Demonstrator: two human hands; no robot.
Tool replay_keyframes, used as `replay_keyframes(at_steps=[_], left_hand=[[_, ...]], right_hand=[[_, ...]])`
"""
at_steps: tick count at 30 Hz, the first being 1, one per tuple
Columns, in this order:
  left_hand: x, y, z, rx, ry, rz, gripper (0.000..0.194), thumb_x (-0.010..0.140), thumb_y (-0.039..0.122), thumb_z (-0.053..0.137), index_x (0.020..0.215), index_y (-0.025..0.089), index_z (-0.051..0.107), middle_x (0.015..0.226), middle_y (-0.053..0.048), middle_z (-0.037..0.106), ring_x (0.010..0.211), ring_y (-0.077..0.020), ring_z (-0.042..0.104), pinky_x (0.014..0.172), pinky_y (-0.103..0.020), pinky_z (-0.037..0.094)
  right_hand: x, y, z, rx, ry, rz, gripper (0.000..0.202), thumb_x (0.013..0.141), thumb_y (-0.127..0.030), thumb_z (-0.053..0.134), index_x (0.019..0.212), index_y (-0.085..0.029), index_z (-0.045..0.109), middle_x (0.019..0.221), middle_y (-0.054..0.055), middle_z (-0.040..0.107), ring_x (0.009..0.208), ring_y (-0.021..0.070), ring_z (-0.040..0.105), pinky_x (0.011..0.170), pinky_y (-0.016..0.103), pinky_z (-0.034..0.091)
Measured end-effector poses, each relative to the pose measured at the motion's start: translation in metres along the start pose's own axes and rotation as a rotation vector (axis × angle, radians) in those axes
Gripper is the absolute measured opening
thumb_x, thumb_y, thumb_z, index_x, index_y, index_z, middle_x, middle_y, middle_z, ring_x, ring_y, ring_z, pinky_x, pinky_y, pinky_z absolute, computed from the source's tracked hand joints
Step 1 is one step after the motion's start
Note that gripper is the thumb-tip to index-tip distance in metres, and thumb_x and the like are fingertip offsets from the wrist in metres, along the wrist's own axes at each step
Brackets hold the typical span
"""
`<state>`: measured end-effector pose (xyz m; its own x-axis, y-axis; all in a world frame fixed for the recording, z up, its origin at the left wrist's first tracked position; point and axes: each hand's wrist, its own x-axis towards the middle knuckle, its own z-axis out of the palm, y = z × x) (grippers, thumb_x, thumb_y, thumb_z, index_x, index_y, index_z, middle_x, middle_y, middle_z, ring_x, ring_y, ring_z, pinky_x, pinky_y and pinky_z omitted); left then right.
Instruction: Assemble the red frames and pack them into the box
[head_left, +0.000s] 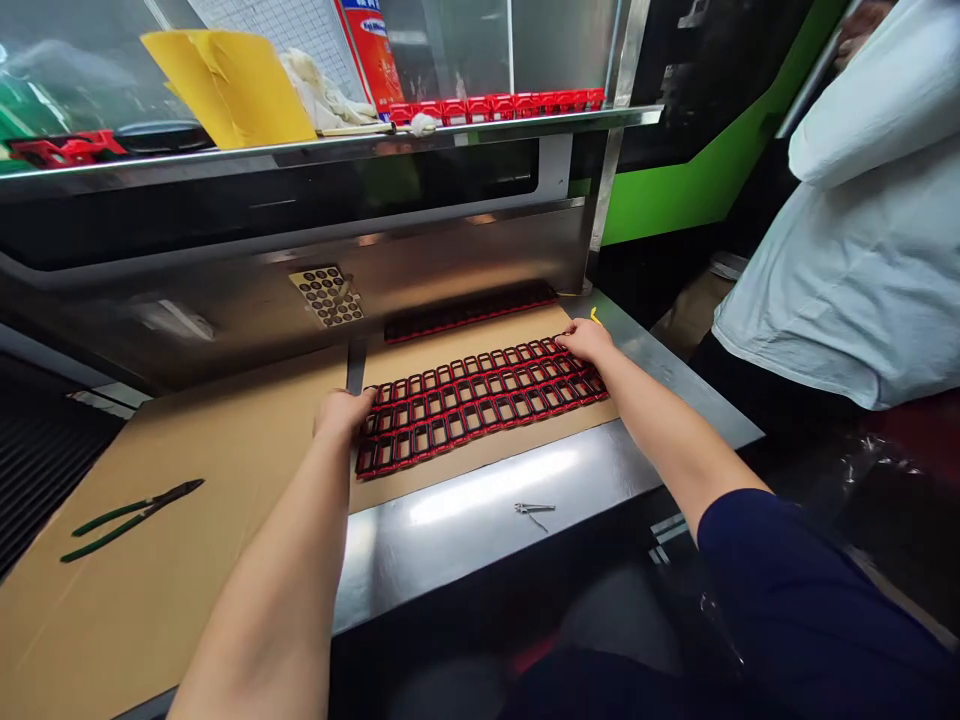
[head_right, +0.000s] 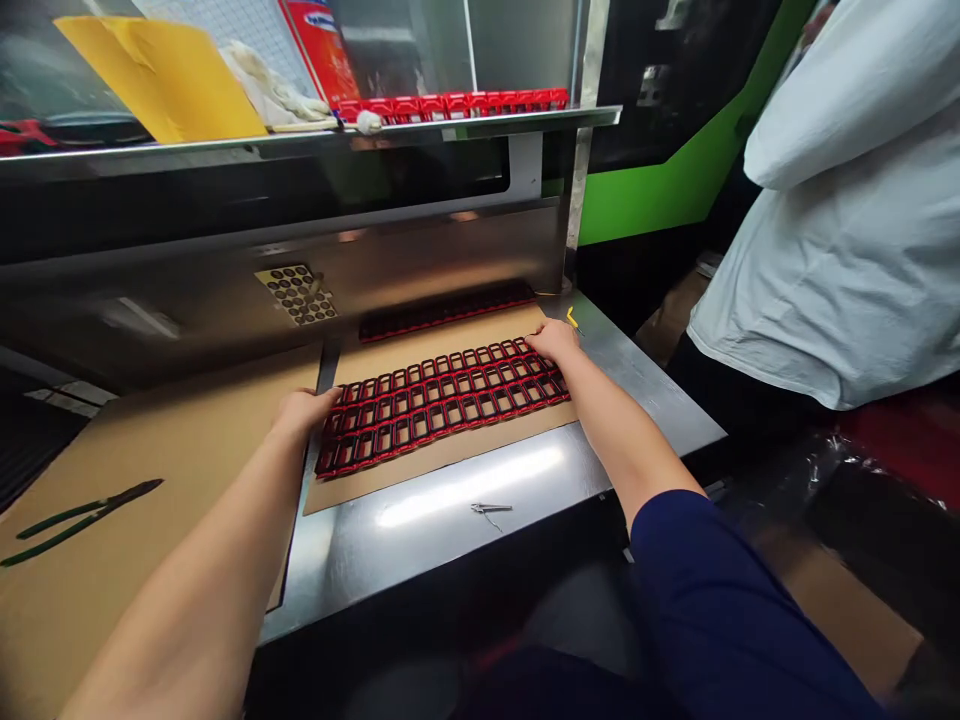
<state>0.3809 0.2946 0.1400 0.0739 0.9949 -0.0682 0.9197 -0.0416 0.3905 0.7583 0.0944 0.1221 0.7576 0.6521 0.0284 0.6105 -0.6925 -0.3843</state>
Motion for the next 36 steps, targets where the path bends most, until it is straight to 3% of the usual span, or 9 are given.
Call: replay_keyframes(at_steps=[3,6,11,14,18,22,27,31,36], left_hand=[[-0.009,0.017,0.002,0.000,0.043,0.060,0.060,0.083,0.045,0.059,0.125,0.002,0.063,0.129,-0.033,0.064,0.126,-0.0477,0.058,0.104,-0.057,0.047],[-0.043,0.020,0.003,-0.022,0.051,0.210,0.056,0.085,0.045,0.056,0.130,0.011,0.061,0.136,-0.023,0.062,0.132,-0.0405,0.055,0.113,-0.052,0.041],[-0.151,0.008,0.019,-0.395,-0.108,0.751,0.038,0.082,0.045,0.061,0.112,0.023,0.069,0.125,-0.010,0.071,0.126,-0.0318,0.061,0.115,-0.048,0.043],[-0.214,0.007,0.035,-0.631,-0.300,0.839,0.029,0.080,0.036,0.069,0.107,0.026,0.072,0.122,-0.010,0.074,0.128,-0.0325,0.060,0.115,-0.051,0.044],[-0.257,0.004,0.041,-0.806,-0.505,0.746,0.027,0.077,0.030,0.075,0.104,0.029,0.077,0.121,-0.011,0.075,0.130,-0.0345,0.059,0.114,-0.055,0.042],[-0.276,-0.016,0.045,-0.871,-0.611,0.632,0.026,0.079,0.036,0.076,0.104,0.027,0.077,0.123,-0.011,0.073,0.129,-0.0335,0.059,0.115,-0.053,0.041],[-0.319,-0.019,0.087,-1.389,-0.734,0.059,0.055,0.076,0.049,0.082,0.122,0.027,0.064,0.130,-0.011,0.066,0.118,-0.0293,0.067,0.101,-0.044,0.053],[-0.343,-0.002,0.107,-1.669,-0.746,-0.201,0.055,0.068,0.041,0.089,0.114,0.024,0.064,0.109,-0.005,0.071,0.103,-0.0205,0.070,0.093,-0.032,0.054],[-0.346,-0.022,0.098,-1.705,-0.746,-0.348,0.037,0.065,0.032,0.090,0.090,0.017,0.066,0.086,-0.001,0.072,0.079,-0.0150,0.070,0.079,-0.027,0.056]], right_hand=[[0.004,-0.006,-0.002,-0.025,0.004,0.016,0.041,0.081,-0.042,0.070,0.113,-0.017,0.072,0.120,0.016,0.072,0.110,0.0299,0.067,0.090,0.038,0.052],[-0.010,0.014,-0.008,-0.058,-0.010,-0.009,0.029,0.081,-0.039,0.068,0.104,-0.023,0.075,0.114,0.011,0.074,0.110,0.0302,0.066,0.091,0.039,0.051],[-0.066,0.061,-0.007,-0.103,-0.036,-0.049,0.020,0.082,-0.033,0.067,0.099,-0.025,0.076,0.112,0.008,0.074,0.108,0.0283,0.065,0.092,0.037,0.050],[-0.085,0.065,0.003,-0.106,-0.031,-0.032,0.020,0.087,-0.033,0.062,0.102,-0.026,0.074,0.113,0.006,0.074,0.106,0.0260,0.067,0.089,0.035,0.050],[-0.079,0.056,0.000,-0.109,-0.019,0.057,0.019,0.084,-0.034,0.066,0.100,-0.026,0.071,0.104,0.006,0.077,0.095,0.0265,0.071,0.077,0.034,0.052],[-0.097,0.060,-0.032,-0.111,0.009,0.128,0.014,0.078,-0.030,0.070,0.090,-0.023,0.071,0.095,0.009,0.078,0.090,0.0287,0.072,0.071,0.034,0.052],[-0.225,0.048,-0.032,-0.038,0.057,0.044,0.015,0.085,-0.034,0.064,0.096,-0.027,0.071,0.091,0.005,0.079,0.086,0.0265,0.074,0.071,0.035,0.055],[-0.336,0.007,0.016,0.190,0.161,-0.543,0.027,0.085,-0.020,0.060,0.106,-0.030,0.073,0.097,0.008,0.078,0.096,0.0303,0.071,0.086,0.045,0.059],[-0.385,-0.011,0.038,0.225,0.095,-0.688,0.046,0.094,-0.030,0.058,0.140,-0.024,0.059,0.117,0.014,0.075,0.105,0.0341,0.072,0.089,0.052,0.062]])
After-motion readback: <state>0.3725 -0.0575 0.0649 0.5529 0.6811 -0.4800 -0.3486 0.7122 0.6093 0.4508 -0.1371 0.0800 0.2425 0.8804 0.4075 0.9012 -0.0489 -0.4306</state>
